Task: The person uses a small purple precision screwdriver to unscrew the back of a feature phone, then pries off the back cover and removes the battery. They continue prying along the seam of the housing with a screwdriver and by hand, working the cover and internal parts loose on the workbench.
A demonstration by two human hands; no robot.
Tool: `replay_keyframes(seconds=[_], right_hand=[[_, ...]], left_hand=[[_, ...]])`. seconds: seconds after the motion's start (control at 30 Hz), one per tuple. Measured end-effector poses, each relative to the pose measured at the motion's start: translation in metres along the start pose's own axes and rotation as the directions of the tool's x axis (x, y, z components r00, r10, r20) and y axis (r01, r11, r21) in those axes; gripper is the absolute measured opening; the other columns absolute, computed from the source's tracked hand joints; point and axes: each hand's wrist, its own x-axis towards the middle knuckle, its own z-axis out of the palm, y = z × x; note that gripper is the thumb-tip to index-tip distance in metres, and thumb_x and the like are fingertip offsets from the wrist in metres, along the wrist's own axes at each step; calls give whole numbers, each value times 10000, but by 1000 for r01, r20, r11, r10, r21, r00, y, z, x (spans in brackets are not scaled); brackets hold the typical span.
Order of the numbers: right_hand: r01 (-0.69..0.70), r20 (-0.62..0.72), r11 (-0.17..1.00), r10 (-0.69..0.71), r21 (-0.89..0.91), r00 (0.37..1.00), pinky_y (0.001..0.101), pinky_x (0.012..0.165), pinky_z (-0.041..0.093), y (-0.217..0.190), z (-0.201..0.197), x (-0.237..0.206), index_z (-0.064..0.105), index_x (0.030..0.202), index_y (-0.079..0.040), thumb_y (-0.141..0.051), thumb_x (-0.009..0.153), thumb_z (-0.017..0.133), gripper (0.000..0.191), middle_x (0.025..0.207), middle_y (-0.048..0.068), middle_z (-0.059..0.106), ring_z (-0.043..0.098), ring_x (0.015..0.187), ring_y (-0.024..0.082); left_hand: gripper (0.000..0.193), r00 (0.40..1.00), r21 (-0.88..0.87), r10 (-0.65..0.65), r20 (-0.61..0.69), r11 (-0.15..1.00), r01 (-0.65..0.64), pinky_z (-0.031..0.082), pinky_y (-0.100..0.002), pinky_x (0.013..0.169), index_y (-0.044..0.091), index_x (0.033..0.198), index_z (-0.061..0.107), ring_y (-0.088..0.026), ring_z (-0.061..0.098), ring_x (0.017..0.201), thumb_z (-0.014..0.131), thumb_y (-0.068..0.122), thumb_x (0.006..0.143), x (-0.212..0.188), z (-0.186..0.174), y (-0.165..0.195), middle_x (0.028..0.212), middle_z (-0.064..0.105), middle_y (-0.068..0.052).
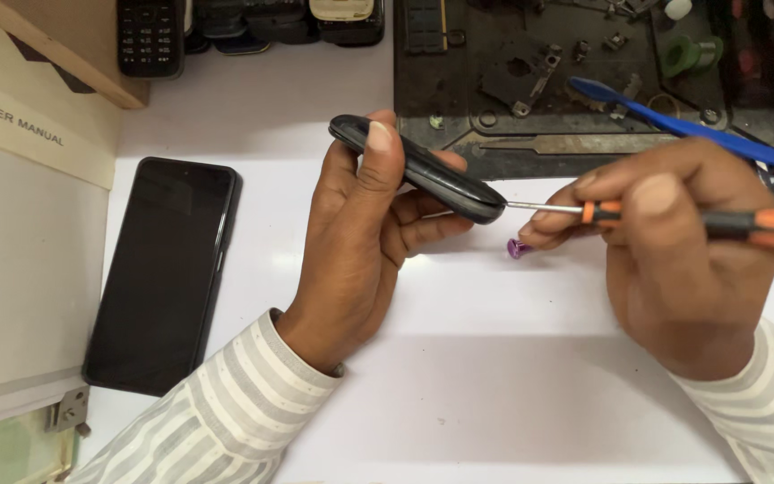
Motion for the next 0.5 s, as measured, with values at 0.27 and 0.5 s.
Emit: replay_keyframes(seconds=[0.27, 0.5], right_hand=[[97, -18, 993, -98, -60, 995, 418, 861, 648, 5, -6, -2, 554, 1090, 30, -297, 1210, 487, 355, 950, 196, 682, 743, 896, 268], [217, 197, 927, -161, -306, 967, 388, 915, 616, -22, 5, -2, 569, 1176, 30, -178, 1081, 501, 238, 1221, 225, 636, 741, 1130, 300]], left_hand=[[570, 998, -24, -52, 39, 998, 53, 670, -379, 770, 32, 1296, 418, -262, 756, 942, 510, 508, 997, 0, 1, -1, 1079, 704, -160], [434, 996, -219, -53, 69, 973, 67, 641, -385, 868, 102, 1228, 515, -247, 715, 1051, 479, 492, 1039, -1, -6, 0, 1150, 697, -161]])
